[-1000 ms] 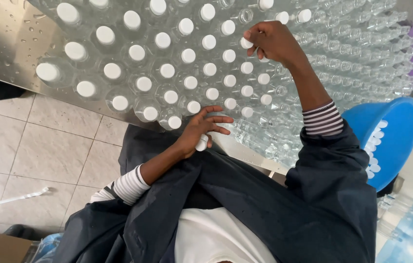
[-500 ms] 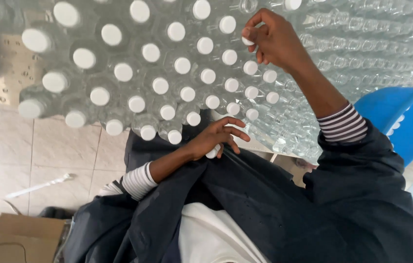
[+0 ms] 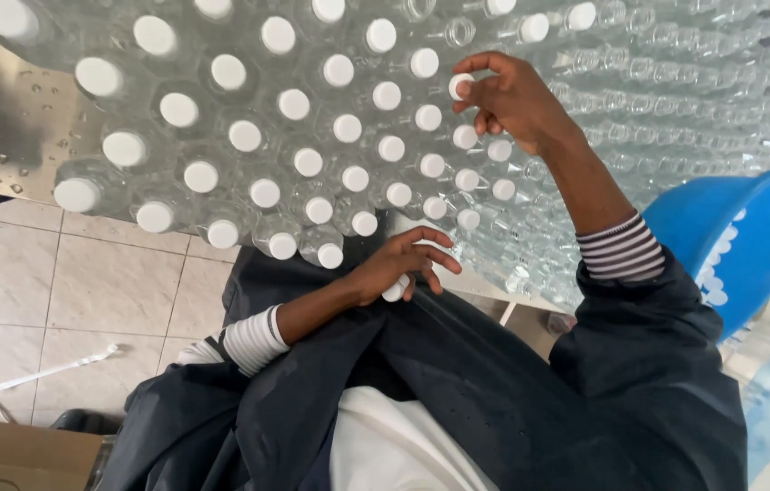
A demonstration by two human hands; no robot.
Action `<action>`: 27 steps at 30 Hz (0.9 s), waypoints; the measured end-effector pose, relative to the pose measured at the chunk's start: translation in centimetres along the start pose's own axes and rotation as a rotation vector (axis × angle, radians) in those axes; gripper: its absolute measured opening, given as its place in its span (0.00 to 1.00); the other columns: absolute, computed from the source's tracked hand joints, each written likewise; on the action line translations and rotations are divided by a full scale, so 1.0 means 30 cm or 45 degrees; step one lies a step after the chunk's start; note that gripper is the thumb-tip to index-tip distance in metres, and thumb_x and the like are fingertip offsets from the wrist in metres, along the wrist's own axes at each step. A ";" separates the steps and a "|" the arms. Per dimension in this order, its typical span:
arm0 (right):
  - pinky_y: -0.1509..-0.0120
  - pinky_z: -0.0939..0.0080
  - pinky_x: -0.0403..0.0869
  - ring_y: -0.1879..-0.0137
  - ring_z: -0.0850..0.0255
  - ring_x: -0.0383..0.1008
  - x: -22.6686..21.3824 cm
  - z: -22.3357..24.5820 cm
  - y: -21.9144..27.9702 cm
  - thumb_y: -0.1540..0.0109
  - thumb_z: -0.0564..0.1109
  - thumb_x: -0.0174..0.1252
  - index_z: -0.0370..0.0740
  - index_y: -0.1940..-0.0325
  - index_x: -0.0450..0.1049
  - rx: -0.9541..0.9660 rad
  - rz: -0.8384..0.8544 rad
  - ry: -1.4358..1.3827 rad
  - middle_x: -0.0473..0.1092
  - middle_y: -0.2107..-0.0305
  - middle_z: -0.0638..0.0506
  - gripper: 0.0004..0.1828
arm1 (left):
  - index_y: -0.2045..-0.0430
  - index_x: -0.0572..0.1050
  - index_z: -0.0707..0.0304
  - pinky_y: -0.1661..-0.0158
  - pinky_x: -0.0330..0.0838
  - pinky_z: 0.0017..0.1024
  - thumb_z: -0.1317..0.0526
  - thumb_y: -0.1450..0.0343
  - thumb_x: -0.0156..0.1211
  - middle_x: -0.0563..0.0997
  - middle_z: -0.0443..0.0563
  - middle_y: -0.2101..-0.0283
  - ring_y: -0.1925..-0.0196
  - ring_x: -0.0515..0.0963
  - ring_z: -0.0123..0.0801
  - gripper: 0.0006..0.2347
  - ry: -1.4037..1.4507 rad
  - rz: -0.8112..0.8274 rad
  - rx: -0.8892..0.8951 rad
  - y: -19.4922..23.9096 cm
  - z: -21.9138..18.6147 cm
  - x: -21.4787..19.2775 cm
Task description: The person stands at a metal table and repeatedly picks up white bottle caps from a blue bowl to screw onto rows of clear plastic bottles. The person handles the caps and bottles by hand, working through the rows on the table.
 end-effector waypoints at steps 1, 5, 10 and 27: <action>0.77 0.74 0.65 0.77 0.71 0.69 -0.003 -0.005 0.010 0.28 0.49 0.63 0.44 0.35 0.72 0.022 -0.002 -0.008 0.80 0.60 0.46 0.18 | 0.40 0.72 0.63 0.81 0.73 0.23 0.67 0.20 0.50 0.86 0.64 0.45 0.62 0.89 0.38 0.13 0.015 0.003 -0.018 -0.002 0.001 0.006; 0.75 0.70 0.66 0.78 0.68 0.69 -0.005 0.026 -0.002 0.29 0.57 0.63 0.44 0.40 0.73 -0.053 -0.023 0.096 0.80 0.60 0.47 0.20 | 0.42 0.73 0.63 0.81 0.70 0.22 0.68 0.22 0.49 0.87 0.63 0.47 0.63 0.89 0.37 0.14 -0.017 -0.018 -0.035 -0.012 -0.014 0.007; 0.74 0.66 0.67 0.80 0.67 0.67 0.008 0.008 0.005 0.29 0.56 0.63 0.45 0.43 0.73 -0.063 -0.077 0.145 0.81 0.60 0.47 0.17 | 0.41 0.72 0.61 0.80 0.71 0.23 0.64 0.18 0.48 0.86 0.62 0.46 0.63 0.89 0.37 0.11 -0.028 0.010 0.032 -0.021 0.010 0.014; 0.58 0.40 0.78 0.57 0.38 0.80 0.435 -0.102 0.763 0.32 0.52 0.69 0.41 0.43 0.81 -0.971 -0.084 0.754 0.76 0.49 0.40 0.18 | 0.39 0.67 0.63 0.81 0.72 0.24 0.43 0.19 0.45 0.77 0.57 0.50 0.63 0.82 0.38 0.23 0.349 -0.303 0.474 -0.006 0.134 -0.014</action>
Point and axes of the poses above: each hand's wrist, its own y-axis away from the middle knuckle, its own x-axis out of the palm, z = x × y, the point moved 4 cm from there along -y, towards the middle knuckle
